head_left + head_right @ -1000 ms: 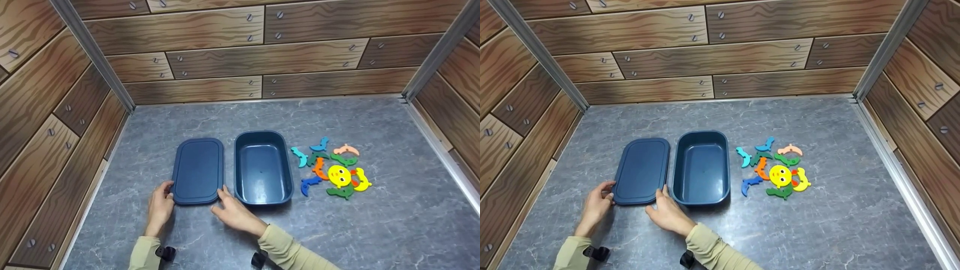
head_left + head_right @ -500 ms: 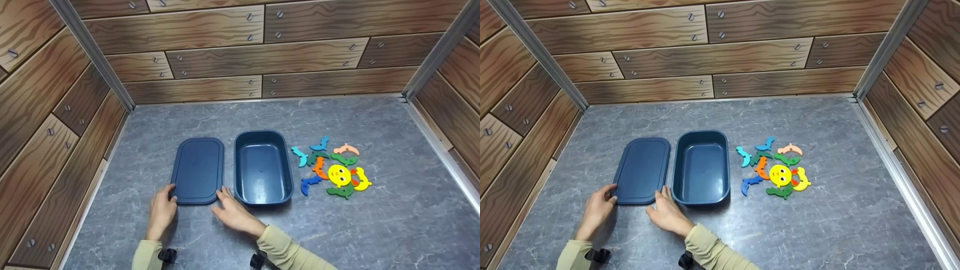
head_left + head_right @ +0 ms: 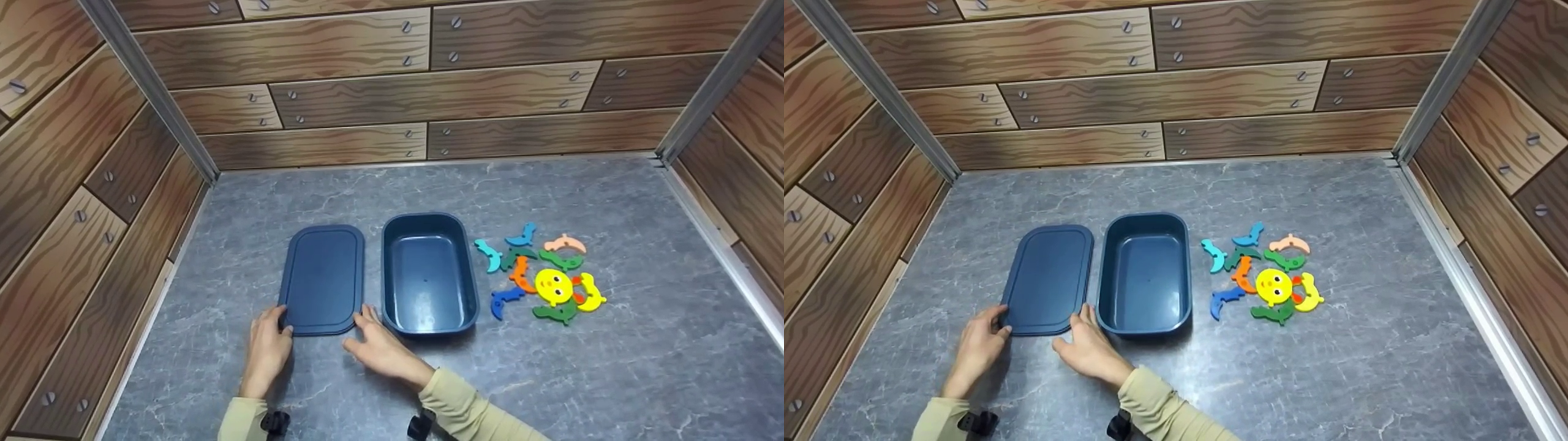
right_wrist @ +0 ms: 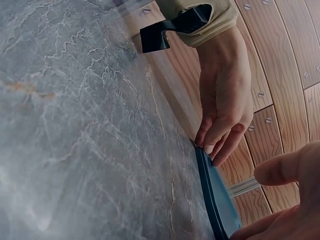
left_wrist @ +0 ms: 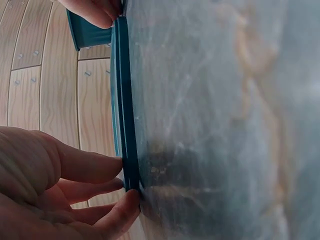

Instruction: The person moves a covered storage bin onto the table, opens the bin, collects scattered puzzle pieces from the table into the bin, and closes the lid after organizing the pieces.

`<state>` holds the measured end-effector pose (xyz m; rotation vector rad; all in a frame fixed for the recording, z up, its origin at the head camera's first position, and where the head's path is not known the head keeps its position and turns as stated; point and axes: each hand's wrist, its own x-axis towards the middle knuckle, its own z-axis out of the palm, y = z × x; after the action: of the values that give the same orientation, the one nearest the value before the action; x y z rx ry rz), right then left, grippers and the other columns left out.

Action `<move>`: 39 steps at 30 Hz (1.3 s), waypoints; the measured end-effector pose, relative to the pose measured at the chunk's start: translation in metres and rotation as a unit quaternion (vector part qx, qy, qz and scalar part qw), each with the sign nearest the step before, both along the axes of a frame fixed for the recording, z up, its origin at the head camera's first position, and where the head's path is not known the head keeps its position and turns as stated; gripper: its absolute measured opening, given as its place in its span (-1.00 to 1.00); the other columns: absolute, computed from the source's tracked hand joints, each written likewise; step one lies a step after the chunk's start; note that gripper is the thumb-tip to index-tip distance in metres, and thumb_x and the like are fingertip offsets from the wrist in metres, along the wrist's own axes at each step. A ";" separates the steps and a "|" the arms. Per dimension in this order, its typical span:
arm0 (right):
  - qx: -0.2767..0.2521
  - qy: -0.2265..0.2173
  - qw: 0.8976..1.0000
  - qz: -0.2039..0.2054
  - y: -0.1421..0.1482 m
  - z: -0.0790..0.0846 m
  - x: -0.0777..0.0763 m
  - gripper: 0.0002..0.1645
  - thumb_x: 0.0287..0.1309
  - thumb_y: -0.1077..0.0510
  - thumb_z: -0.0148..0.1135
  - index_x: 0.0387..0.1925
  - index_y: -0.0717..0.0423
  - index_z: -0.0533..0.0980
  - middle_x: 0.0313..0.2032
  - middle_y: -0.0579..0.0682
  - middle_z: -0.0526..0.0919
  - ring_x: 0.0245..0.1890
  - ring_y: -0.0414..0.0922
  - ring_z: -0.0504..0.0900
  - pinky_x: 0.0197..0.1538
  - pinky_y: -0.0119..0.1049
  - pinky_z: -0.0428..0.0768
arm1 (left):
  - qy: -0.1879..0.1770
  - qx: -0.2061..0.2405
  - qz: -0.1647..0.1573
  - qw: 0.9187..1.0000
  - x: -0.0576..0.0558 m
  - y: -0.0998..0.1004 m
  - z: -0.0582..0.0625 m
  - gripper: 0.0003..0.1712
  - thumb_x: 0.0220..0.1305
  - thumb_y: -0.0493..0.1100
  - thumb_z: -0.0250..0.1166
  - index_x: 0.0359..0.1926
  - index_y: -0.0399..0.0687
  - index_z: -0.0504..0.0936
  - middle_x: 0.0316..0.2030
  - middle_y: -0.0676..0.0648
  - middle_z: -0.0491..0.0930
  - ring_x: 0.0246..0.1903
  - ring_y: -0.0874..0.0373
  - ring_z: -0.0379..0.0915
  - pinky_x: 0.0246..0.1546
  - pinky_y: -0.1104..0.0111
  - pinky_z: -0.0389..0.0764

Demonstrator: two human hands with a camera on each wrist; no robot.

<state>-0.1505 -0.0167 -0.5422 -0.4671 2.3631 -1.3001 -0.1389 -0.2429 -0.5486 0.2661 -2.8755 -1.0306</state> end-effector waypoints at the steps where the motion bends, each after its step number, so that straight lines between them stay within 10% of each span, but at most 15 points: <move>1: 0.001 0.001 1.000 0.000 0.000 0.000 0.000 -0.16 0.30 -0.04 0.09 0.42 0.40 0.14 0.49 0.31 -0.13 0.50 0.14 -0.20 0.46 0.00 -0.19 | 0.004 0.000 0.000 1.000 0.000 0.000 0.000 -0.50 0.28 -0.42 0.19 0.23 -0.50 0.43 0.25 -0.52 0.32 0.29 -0.41 0.16 0.37 -0.11 0.04; 22: -0.054 0.071 0.996 0.026 0.001 0.007 0.011 -0.10 0.40 -0.14 0.00 0.56 0.11 -0.10 0.54 0.11 -0.17 0.51 0.08 -0.19 0.46 0.04 -0.15 | -0.016 0.009 0.014 1.000 0.000 0.015 0.014 -0.44 0.50 -0.13 -0.01 0.34 -0.46 0.31 0.37 -0.46 0.15 0.34 -0.33 0.03 0.29 -0.14 0.14; 39: -0.161 0.144 0.975 0.048 0.024 0.037 0.020 -0.25 0.47 -0.01 -0.02 0.55 0.01 0.00 0.52 -0.07 -0.01 0.50 -0.03 -0.06 0.46 0.01 -0.04 | 0.179 -0.025 -0.026 0.983 0.002 0.072 0.026 -0.61 0.42 -0.24 0.12 0.17 -0.34 0.55 0.23 -0.28 0.43 0.23 -0.18 0.28 0.21 -0.04 0.33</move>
<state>-0.1304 0.0071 -0.5049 -0.9124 2.3199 -1.6740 -0.1368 -0.1712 -0.5222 -0.0003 -2.5884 -0.9052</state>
